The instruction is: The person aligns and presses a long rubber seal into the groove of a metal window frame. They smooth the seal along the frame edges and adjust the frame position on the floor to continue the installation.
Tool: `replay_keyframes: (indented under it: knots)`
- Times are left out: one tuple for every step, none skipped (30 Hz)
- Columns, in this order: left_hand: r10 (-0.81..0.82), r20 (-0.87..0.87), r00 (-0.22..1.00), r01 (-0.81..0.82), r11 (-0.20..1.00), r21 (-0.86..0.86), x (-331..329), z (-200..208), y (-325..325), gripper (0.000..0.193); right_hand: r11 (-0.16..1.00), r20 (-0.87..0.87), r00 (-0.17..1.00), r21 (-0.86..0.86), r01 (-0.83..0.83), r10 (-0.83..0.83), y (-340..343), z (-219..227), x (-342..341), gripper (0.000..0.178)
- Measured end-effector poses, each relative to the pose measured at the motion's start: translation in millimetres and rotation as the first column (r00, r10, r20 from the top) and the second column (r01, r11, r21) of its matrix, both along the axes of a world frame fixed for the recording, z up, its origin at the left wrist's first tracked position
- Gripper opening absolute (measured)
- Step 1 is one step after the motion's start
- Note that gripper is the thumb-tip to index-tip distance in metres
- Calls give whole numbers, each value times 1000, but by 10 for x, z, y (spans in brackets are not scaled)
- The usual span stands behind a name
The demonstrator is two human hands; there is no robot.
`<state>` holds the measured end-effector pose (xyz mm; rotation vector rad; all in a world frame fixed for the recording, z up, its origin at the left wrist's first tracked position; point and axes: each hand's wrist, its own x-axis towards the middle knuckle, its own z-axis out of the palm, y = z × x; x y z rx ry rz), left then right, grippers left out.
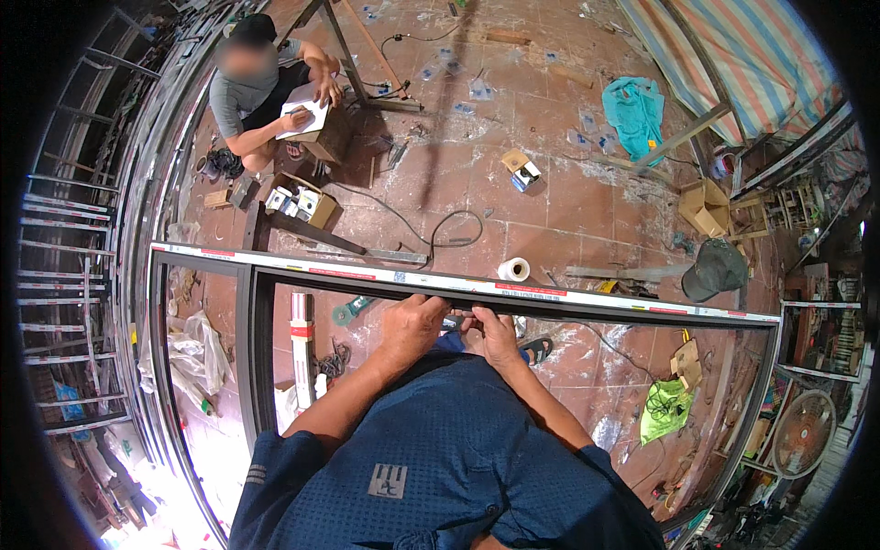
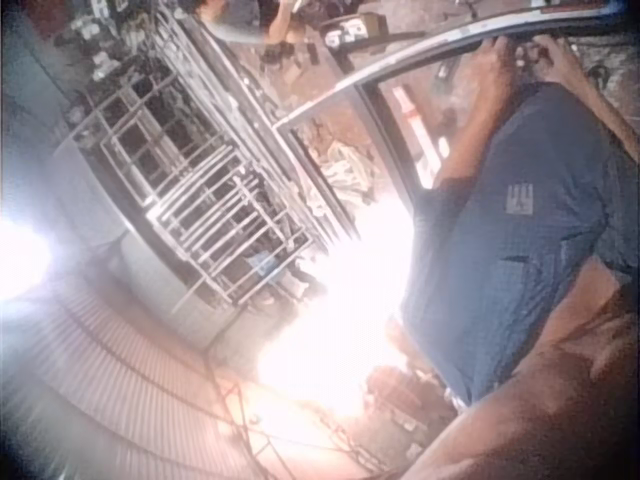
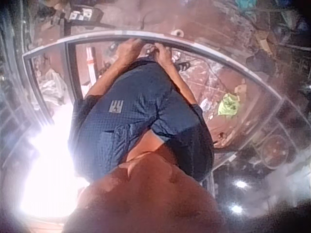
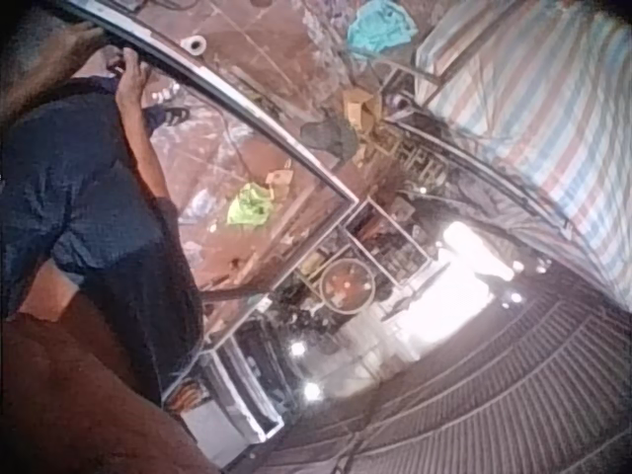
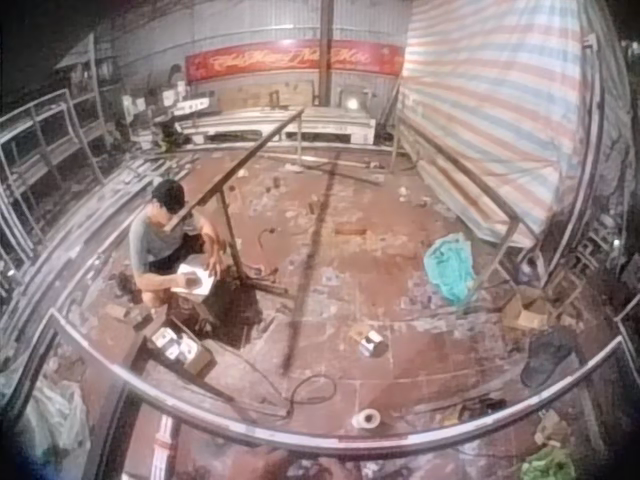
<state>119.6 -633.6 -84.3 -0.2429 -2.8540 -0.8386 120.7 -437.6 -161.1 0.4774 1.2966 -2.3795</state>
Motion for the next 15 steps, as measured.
replay_keyframes:
  knots:
    - [4, 2, 1000, -4, 1000, -2, 5, 17, 3, 7, 1000, 2, 1000, -27, -16, 16, 0, 16, 1, 19]
    - [1, 2, 1000, -1, 1000, 3, 7, 17, 4, 7, 999, -6, 1000, -16, -28, 28, -8, 6, -5, 19]
    - [0, 3, 1000, 0, 1000, 9, 6, 15, 4, 7, 999, -13, 999, -6, -41, 41, -24, 1, -18, 19]
    - [-3, 5, 1000, 3, 1000, 12, 6, 14, -5, 8, 999, -18, 998, 2, -53, 54, -52, -20, -23, 18]
    - [0, 20, 1000, 0, 1000, 19, 4, 18, 0, 8, 1000, -11, 1000, 8, -7, 7, -83, -39, -21, 18]
    - [3, 36, 999, -4, 1000, 26, 0, 26, 13, 9, 999, -4, 999, 13, 40, -40, -116, -58, -17, 17]
    - [6, 56, 998, -8, 1000, 30, 13, 32, 1, 9, 996, 8, 996, 17, 87, -87, -164, -47, -6, 16]
    - [-1, 59, 998, -2, 998, 58, 22, 35, -26, 10, 996, 35, 996, 29, 83, -84, -185, -32, 2, 16]
    - [-9, 63, 998, 4, 996, 87, 29, 37, -54, 11, 996, 63, 995, 41, 79, -82, -182, -14, 5, 15]
    - [-25, 68, 997, 17, 993, 117, 47, 34, -67, 13, 995, 92, 992, 55, 82, -87, -164, -8, 17, 14]
    - [-14, 36, 999, 6, 976, 216, 83, 9, -96, 15, 995, 113, 990, 54, 78, -84, -157, -63, 24, 15]
    - [-4, 51, 999, -8, 975, 223, 106, -3, -157, 16, 995, 85, 994, 73, 62, -68, -167, -96, 18, 17]
    - [7, 68, 998, -22, 972, 233, 114, 5, -212, 17, 995, 52, 997, 76, 58, -62, -164, -74, 7, 18]
    - [17, 85, 996, -37, 969, 244, 120, 13, -246, 18, 995, 19, 998, 80, 56, -57, -162, -27, -8, 18]
    - [49, 117, 992, -76, 968, 239, 149, 38, -265, 16, 995, 6, 998, 75, 58, -59, -159, -31, -3, 19]
